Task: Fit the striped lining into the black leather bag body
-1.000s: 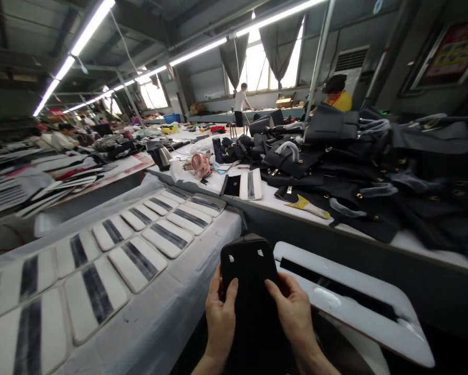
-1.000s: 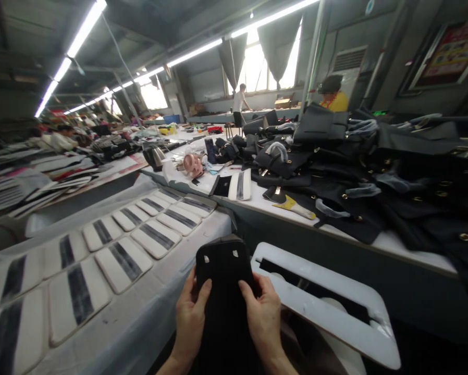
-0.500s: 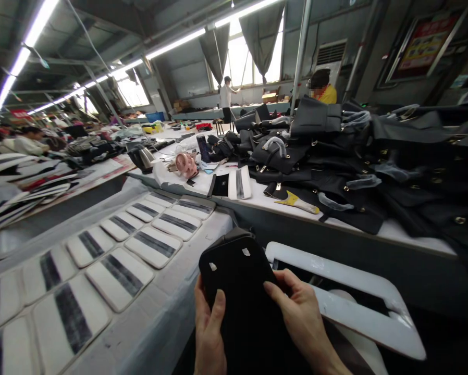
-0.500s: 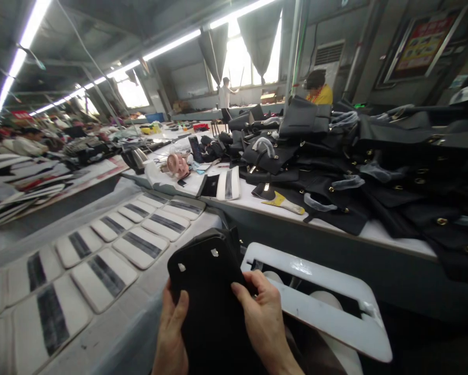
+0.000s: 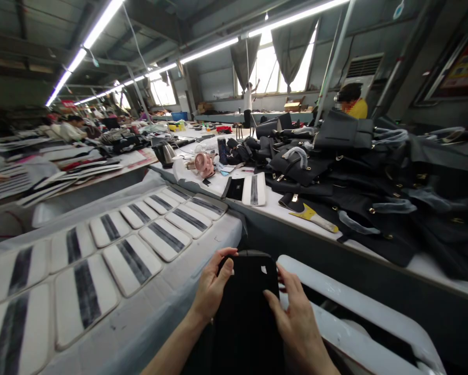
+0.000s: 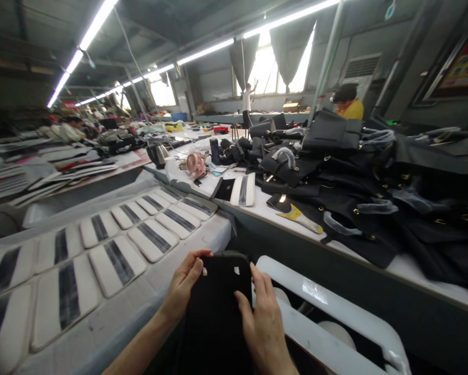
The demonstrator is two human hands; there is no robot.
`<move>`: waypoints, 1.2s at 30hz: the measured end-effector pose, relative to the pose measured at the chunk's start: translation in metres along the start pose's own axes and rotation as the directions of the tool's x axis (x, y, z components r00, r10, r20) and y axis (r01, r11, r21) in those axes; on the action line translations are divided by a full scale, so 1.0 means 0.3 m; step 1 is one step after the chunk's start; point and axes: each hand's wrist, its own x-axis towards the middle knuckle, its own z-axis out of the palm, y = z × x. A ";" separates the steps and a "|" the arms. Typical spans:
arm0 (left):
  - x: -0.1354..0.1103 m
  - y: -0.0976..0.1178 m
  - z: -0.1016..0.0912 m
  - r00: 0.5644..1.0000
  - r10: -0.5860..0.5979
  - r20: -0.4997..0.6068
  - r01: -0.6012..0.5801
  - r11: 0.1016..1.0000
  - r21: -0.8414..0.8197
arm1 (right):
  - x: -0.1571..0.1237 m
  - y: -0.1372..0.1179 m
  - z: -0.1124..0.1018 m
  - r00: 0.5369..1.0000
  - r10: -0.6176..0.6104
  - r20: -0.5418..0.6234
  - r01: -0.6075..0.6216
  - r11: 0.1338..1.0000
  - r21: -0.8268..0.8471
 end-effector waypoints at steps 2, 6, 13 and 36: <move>0.018 0.027 -0.012 0.996 0.010 0.085 -0.011 1.000 0.006 | 0.067 -0.037 0.003 0.973 -0.232 0.001 0.230 0.964 -0.132; 0.097 0.088 -0.038 0.978 0.037 0.207 -0.058 0.994 0.094 | 0.143 -0.105 0.029 0.878 -0.467 0.105 0.479 0.859 -0.181; 0.275 0.135 -0.050 0.741 -0.056 0.670 -0.115 0.971 0.209 | 0.142 -0.166 0.035 0.903 -0.389 0.180 0.418 0.894 -0.164; 0.091 0.143 -0.035 0.528 0.102 0.843 -0.353 0.929 0.109 | -0.201 -0.169 -0.006 0.571 -0.789 0.225 0.818 0.527 -0.228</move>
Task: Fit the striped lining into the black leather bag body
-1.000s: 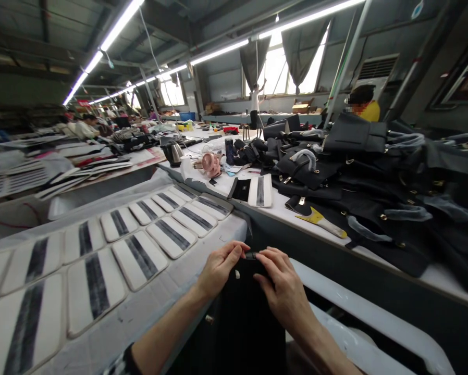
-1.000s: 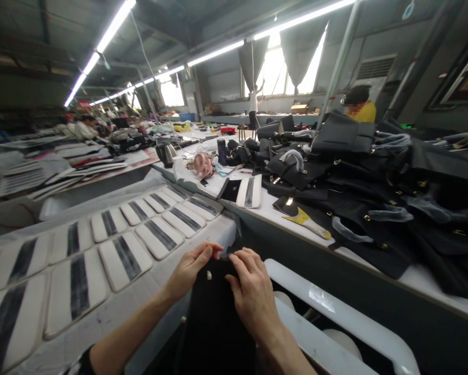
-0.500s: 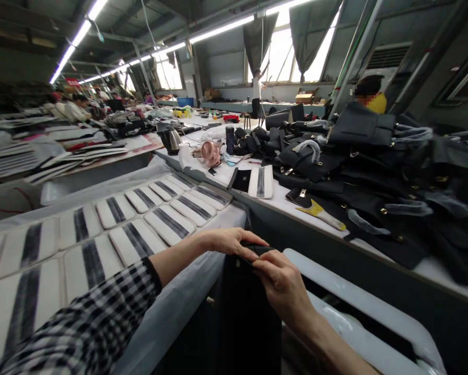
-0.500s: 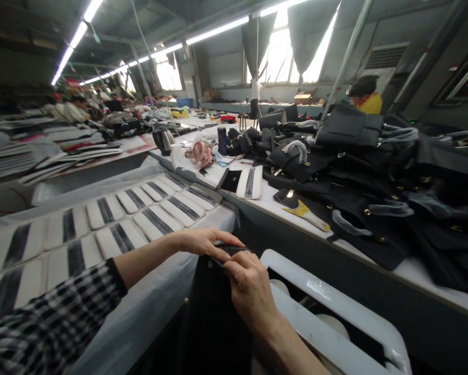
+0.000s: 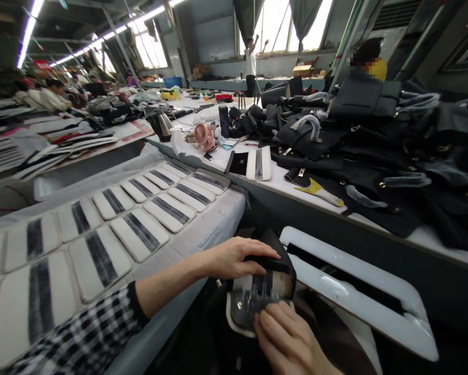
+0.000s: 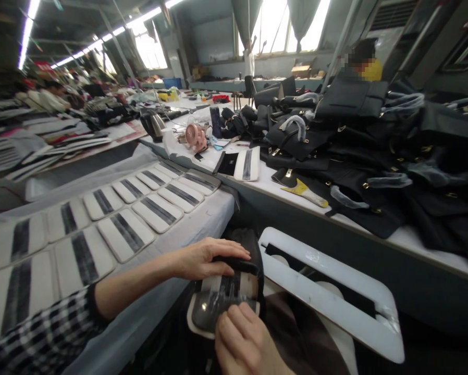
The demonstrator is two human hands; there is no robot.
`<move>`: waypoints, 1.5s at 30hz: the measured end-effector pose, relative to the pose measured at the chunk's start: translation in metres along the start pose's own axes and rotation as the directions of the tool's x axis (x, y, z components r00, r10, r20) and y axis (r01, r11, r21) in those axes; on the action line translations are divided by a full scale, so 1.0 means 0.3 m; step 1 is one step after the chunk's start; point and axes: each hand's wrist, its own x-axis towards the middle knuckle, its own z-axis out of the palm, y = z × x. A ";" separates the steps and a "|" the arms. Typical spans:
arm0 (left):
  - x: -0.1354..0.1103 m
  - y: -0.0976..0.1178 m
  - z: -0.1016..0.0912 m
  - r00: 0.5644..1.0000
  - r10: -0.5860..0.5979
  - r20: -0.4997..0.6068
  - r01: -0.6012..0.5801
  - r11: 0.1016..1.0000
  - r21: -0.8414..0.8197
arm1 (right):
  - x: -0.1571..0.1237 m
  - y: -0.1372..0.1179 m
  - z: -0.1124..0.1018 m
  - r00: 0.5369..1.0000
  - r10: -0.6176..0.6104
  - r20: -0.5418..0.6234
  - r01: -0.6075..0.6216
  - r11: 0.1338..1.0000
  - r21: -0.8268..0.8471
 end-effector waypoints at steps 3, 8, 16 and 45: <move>-0.008 -0.022 -0.019 0.999 -0.045 -0.029 0.048 0.994 0.101 | 0.031 0.039 -0.006 0.995 0.085 0.053 -0.090 0.992 0.091; -0.009 -0.079 -0.052 0.983 -0.141 -0.121 0.167 0.958 0.234 | 0.081 0.085 0.025 0.971 0.239 0.026 -0.240 0.962 0.129; -0.035 -0.126 0.073 0.995 -0.025 -0.097 0.029 0.999 0.041 | -0.043 -0.045 0.071 0.996 0.000 -0.091 -0.007 0.997 -0.076; 0.034 -0.221 0.006 0.992 -0.057 -0.112 0.049 0.996 -0.077 | -0.064 -0.094 0.006 0.990 -0.061 0.126 0.055 0.997 0.050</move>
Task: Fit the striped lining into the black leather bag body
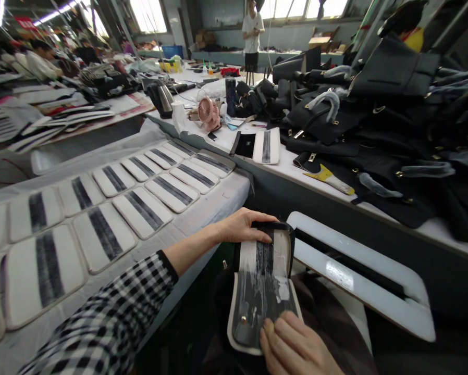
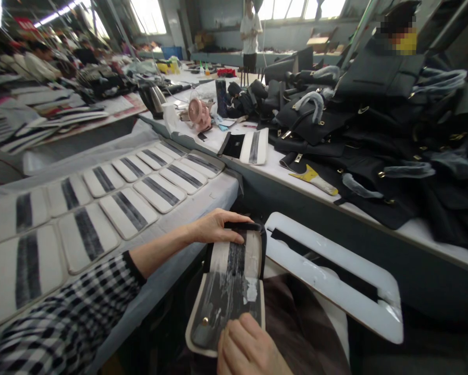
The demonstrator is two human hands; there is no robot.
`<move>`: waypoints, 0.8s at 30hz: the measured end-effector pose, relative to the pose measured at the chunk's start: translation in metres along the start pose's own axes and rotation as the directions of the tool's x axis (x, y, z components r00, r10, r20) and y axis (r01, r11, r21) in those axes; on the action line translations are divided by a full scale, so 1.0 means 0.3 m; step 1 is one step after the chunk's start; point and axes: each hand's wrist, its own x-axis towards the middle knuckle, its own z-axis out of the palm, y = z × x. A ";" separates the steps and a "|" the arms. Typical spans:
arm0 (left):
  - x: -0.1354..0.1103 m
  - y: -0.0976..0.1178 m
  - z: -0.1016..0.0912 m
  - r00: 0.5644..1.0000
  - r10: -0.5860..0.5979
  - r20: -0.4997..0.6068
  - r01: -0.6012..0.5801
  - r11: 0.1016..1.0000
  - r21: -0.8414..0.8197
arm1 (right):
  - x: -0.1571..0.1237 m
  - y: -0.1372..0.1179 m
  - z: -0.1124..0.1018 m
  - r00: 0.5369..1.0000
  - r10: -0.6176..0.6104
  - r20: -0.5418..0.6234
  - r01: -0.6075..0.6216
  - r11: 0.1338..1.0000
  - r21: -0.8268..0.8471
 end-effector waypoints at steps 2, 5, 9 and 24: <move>0.003 0.000 0.001 1.000 -0.011 0.000 0.011 1.000 -0.011 | -0.003 -0.009 -0.004 1.000 -0.014 0.017 0.014 1.000 0.006; 0.009 -0.011 -0.003 1.000 -0.016 0.002 0.016 0.999 -0.034 | 0.013 0.002 -0.025 1.000 -0.031 -0.001 0.031 0.999 0.031; 0.010 -0.035 -0.019 0.995 -0.081 -0.052 0.078 0.995 -0.057 | 0.056 0.099 -0.086 0.970 0.243 0.009 -0.235 0.927 0.291; -0.059 -0.078 0.021 0.849 -0.438 -0.296 0.216 0.799 -0.562 | 0.010 0.217 0.130 0.254 0.967 0.030 -0.831 0.202 0.519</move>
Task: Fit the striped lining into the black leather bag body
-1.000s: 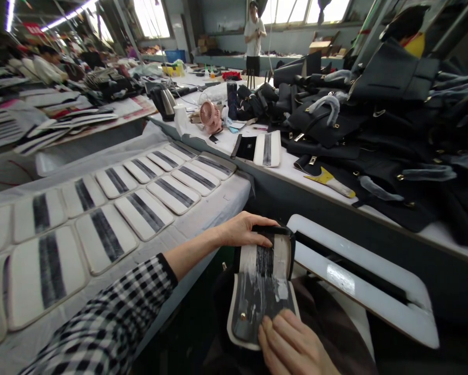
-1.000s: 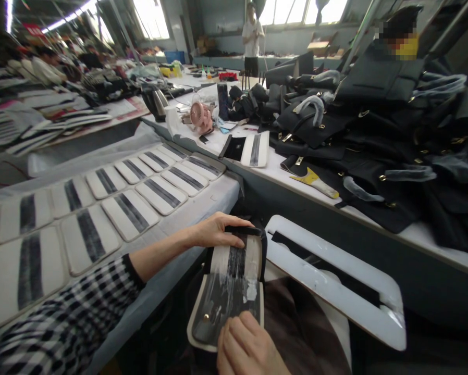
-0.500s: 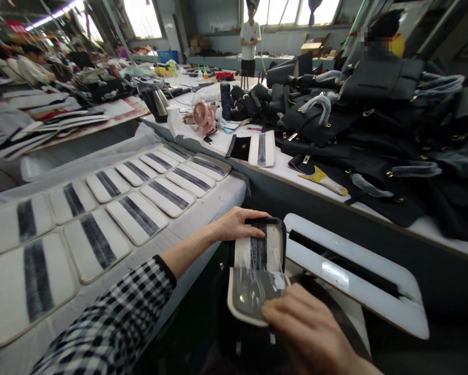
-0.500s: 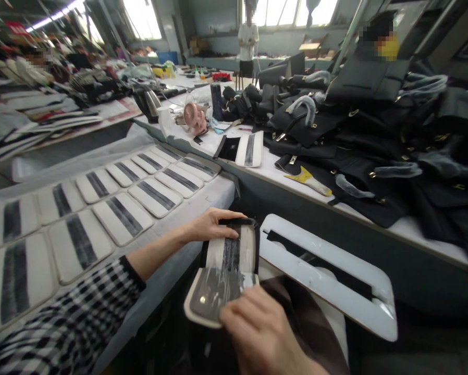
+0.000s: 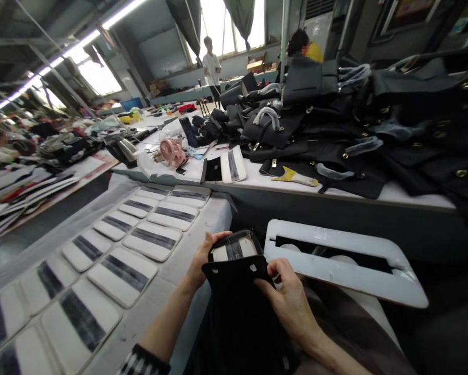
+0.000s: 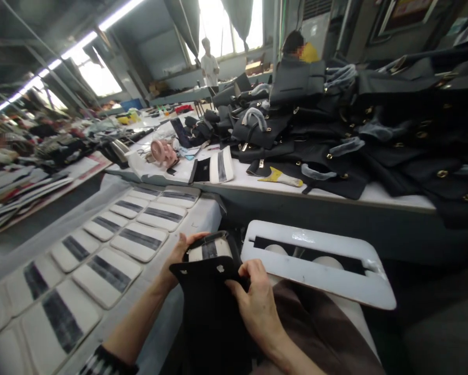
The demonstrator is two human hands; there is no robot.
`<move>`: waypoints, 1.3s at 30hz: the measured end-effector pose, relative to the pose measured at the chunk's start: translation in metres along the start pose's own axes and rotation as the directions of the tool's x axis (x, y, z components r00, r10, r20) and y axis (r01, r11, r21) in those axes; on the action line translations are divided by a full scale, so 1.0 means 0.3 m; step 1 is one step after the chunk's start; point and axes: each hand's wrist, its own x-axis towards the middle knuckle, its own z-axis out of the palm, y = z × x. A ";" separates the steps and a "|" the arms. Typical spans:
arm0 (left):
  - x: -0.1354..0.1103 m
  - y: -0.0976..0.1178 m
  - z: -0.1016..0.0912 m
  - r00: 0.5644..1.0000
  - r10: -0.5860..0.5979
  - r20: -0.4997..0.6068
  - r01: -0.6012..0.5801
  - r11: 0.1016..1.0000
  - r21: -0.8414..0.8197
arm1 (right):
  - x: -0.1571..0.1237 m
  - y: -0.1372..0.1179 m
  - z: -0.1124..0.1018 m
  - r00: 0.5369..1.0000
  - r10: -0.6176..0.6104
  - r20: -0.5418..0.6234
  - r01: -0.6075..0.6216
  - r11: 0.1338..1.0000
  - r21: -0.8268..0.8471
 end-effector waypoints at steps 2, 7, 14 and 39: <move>-0.025 0.002 0.013 0.999 -0.023 -0.029 0.019 0.994 -0.110 | 0.000 -0.005 0.007 0.999 -0.025 -0.034 0.025 1.000 0.001; -0.057 0.031 0.041 0.998 -0.051 -0.021 0.047 0.986 -0.162 | -0.010 -0.012 0.010 1.000 0.023 -0.017 -0.023 1.000 0.014; -0.082 0.055 0.042 0.998 -0.058 0.007 0.058 0.990 -0.131 | -0.024 -0.009 0.019 0.991 0.001 -0.134 0.012 0.996 0.094; -0.309 -0.046 0.208 0.762 -0.066 -0.645 -0.138 0.955 -0.261 | -0.060 -0.110 0.065 0.971 -0.054 -0.235 0.093 0.982 0.162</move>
